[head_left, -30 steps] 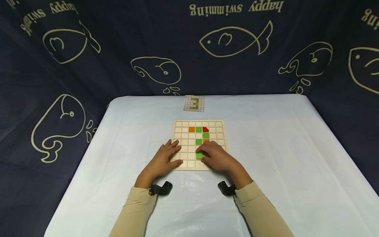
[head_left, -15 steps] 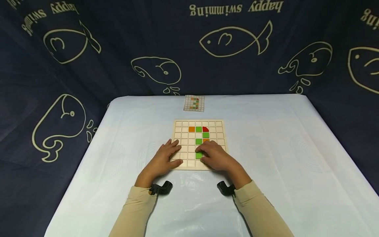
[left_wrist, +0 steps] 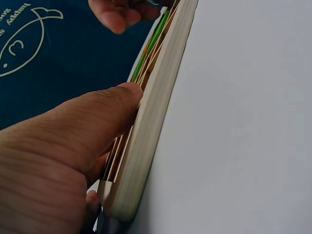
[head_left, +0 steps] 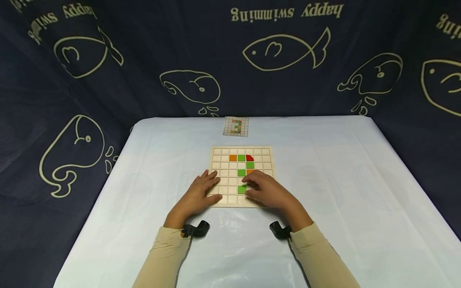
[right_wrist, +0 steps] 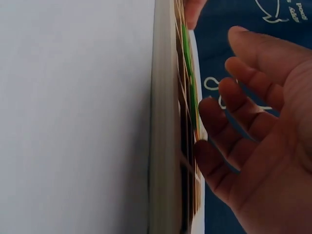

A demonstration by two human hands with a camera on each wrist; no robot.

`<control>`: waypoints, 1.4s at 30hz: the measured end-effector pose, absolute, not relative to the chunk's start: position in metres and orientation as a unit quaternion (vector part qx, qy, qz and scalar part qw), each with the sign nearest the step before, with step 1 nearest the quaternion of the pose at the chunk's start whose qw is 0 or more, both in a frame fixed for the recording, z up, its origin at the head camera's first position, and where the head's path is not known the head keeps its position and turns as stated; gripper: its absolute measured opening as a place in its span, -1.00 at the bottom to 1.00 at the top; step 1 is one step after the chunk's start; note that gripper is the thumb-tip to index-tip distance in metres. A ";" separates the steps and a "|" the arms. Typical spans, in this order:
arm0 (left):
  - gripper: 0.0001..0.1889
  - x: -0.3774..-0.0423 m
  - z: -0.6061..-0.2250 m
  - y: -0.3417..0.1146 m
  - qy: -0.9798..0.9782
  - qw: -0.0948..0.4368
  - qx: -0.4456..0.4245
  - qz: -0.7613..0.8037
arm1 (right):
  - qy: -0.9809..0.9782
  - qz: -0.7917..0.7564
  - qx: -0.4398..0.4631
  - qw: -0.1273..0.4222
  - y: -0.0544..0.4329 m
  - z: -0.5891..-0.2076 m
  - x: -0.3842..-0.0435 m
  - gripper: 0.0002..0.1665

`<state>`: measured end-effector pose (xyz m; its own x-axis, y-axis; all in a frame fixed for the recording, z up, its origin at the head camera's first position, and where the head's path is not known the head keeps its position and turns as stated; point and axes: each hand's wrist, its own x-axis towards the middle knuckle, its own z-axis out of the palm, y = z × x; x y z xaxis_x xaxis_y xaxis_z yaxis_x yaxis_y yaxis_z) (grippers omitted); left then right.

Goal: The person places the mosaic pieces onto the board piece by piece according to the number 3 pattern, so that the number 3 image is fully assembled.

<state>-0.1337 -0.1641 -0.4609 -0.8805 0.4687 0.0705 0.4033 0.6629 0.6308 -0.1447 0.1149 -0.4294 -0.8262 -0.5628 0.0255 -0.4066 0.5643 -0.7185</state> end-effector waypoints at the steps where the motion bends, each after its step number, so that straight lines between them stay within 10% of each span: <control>1: -0.36 -0.134 -0.461 -0.164 0.910 0.050 0.238 0.334 | 0.876 -0.384 -0.273 0.105 0.117 -0.428 -0.144 -0.64; 42: -0.37 -0.132 -0.461 -0.163 0.904 0.051 0.242 0.348 | 0.906 -0.379 -0.170 0.076 0.231 -0.434 -0.081 -0.65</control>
<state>-0.1325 -0.1634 -0.4613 -0.8778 0.4727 0.0772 0.4024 0.6403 0.6543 -0.0811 0.2306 -0.4338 -0.9305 -0.3663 -0.0078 -0.2517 0.6545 -0.7130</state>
